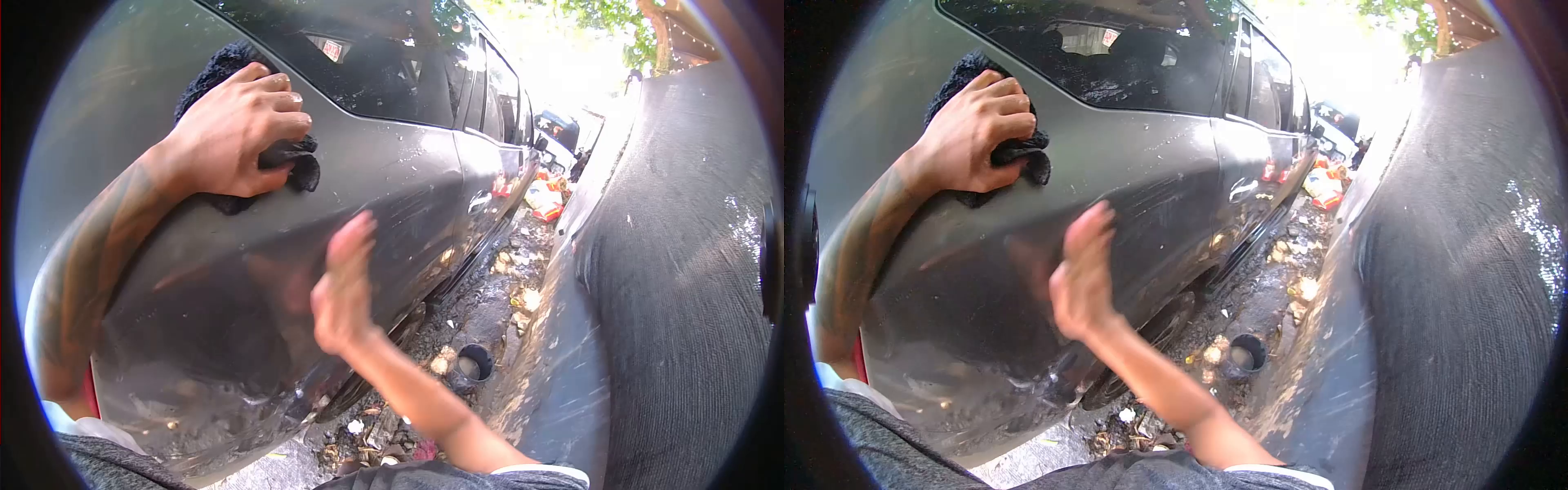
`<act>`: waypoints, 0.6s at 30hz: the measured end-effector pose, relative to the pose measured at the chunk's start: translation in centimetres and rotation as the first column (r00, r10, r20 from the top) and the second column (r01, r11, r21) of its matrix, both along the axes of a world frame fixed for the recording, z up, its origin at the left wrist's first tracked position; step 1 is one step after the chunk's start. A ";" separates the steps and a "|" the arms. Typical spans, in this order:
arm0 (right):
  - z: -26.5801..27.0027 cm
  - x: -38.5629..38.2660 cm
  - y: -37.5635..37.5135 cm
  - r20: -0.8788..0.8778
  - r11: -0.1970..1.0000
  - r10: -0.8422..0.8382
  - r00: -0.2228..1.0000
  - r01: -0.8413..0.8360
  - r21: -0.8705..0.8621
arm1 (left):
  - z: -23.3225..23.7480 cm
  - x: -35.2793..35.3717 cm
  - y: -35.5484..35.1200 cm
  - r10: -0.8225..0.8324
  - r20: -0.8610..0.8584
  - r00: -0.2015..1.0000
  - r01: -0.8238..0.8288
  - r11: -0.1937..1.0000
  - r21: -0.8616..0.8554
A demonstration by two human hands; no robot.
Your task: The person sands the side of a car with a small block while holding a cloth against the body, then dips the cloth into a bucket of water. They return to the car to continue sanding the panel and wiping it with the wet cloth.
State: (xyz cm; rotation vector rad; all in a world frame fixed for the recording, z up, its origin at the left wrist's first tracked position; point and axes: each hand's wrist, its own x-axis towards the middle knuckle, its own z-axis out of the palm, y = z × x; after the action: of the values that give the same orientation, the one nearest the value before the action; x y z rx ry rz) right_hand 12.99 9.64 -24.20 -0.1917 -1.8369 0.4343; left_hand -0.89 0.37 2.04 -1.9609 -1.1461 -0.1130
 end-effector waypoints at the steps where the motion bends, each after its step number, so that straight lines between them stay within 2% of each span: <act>1: -2.0 0.3 -2.0 0.085 0.991 0.108 0.990 -0.115 0.075 | -0.2 -0.1 0.1 -0.004 0.002 1.000 0.004 1.000 0.000; 3: -1.7 0.8 2.3 0.078 0.972 0.103 0.992 -0.117 0.205 | -0.2 -0.1 0.2 -0.025 0.012 1.000 0.025 1.000 0.019; 5: 1.7 1.5 7.9 -0.044 0.996 -0.063 0.997 0.065 0.056 | 0.2 0.0 0.1 -0.014 0.007 1.000 0.014 1.000 0.008; 6: 1.8 1.8 12.1 -0.008 0.988 -0.132 0.991 0.131 -0.082 | 0.0 0.1 0.0 -0.004 0.012 1.000 0.004 1.000 0.003; 9: 1.2 1.1 8.5 -0.061 0.986 -0.068 0.996 0.058 -0.156 | 0.0 0.1 0.0 -0.025 -0.011 1.000 0.025 0.999 0.023; 10: 1.6 0.9 3.1 -0.054 0.953 0.038 0.998 -0.053 -0.299 | 0.0 0.2 -0.1 0.036 -0.001 0.999 -0.036 0.999 -0.006; 11: -1.1 1.4 0.9 0.010 0.995 0.075 0.997 -0.076 0.070 | 0.0 0.2 -0.1 0.033 -0.003 0.999 -0.033 0.999 0.004; 13: -2.6 2.1 2.5 0.071 0.978 0.151 0.986 -0.159 0.138 | 0.0 0.2 -0.1 -0.007 -0.014 1.000 0.007 1.000 0.026; 16: 0.9 2.2 11.5 -0.077 0.996 -0.076 0.994 0.073 -0.045 | 0.4 0.5 -0.2 0.036 -0.008 0.999 -0.036 0.999 -0.008; 17: 1.7 2.6 14.8 -0.083 0.973 -0.078 0.994 0.057 -0.222 | 0.2 0.6 -0.3 0.052 0.013 0.999 -0.052 0.998 -0.024; 18: 1.4 2.6 14.3 -0.074 0.971 -0.091 0.993 0.072 -0.229 | -0.1 0.3 0.0 0.014 0.001 1.000 -0.014 1.000 0.019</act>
State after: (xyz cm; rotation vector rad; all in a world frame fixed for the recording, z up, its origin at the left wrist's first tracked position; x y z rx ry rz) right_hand 15.56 23.91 -22.78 -0.3978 -1.6891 0.5851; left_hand -0.62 0.33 1.93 -1.9356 -1.1553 -0.1172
